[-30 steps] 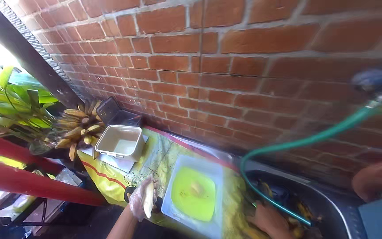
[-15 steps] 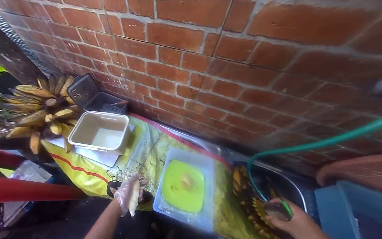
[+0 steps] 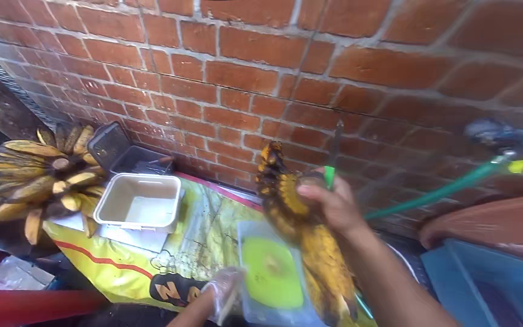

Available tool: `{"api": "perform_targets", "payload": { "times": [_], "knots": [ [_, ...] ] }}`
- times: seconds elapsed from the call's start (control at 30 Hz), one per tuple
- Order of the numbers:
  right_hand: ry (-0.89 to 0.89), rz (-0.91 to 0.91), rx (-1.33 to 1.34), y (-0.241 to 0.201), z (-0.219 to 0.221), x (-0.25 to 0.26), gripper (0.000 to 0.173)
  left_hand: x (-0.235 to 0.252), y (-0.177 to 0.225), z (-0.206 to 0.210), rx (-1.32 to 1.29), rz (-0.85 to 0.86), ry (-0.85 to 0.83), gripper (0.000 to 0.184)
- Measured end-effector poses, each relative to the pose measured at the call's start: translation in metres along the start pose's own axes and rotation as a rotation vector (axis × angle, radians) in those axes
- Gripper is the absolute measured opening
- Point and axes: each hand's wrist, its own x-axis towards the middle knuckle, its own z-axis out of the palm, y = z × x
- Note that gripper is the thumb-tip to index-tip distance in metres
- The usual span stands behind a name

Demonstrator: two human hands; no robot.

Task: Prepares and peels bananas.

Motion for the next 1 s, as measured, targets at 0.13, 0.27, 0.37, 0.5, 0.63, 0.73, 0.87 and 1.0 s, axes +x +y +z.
{"api": "perform_targets", "payload": {
  "times": [0.13, 0.27, 0.37, 0.5, 0.63, 0.73, 0.87, 1.0],
  "knots": [
    [0.129, 0.148, 0.123, 0.035, 0.119, 0.027, 0.044, -0.015, -0.002, -0.044, 0.127, -0.003, -0.187, 0.042],
    [0.229, 0.267, 0.035, 0.082, 0.219, 0.051, 0.061, -0.038, -0.023, -0.135, 0.213, -0.041, -0.289, 0.051],
    [0.271, 0.361, -0.090, 0.128, 0.272, 0.064, 0.070, -0.058, -0.042, -0.215, 0.108, -0.115, -0.148, 0.046],
    [0.139, 0.437, -0.184, 0.183, 0.302, 0.071, 0.065, -0.095, -0.040, -0.286, -0.162, -0.167, 0.022, 0.046],
    [0.002, 0.391, -0.286, 0.181, 0.302, 0.070, 0.058, -0.133, 0.010, -0.301, -0.289, 0.010, 0.033, 0.050],
    [0.160, 0.290, -0.371, 0.148, 0.299, 0.044, 0.045, -0.140, 0.052, -0.297, -0.528, 0.297, 0.055, 0.052],
    [-0.123, 0.203, -0.217, 0.097, 0.325, -0.014, 0.040, -0.130, 0.108, -0.277, -0.869, 0.493, 0.382, 0.047],
    [-0.452, 0.340, 0.119, 0.075, 0.363, -0.045, 0.047, -0.120, 0.128, -0.268, -0.762, 0.512, 0.426, 0.051]
  ]
}}
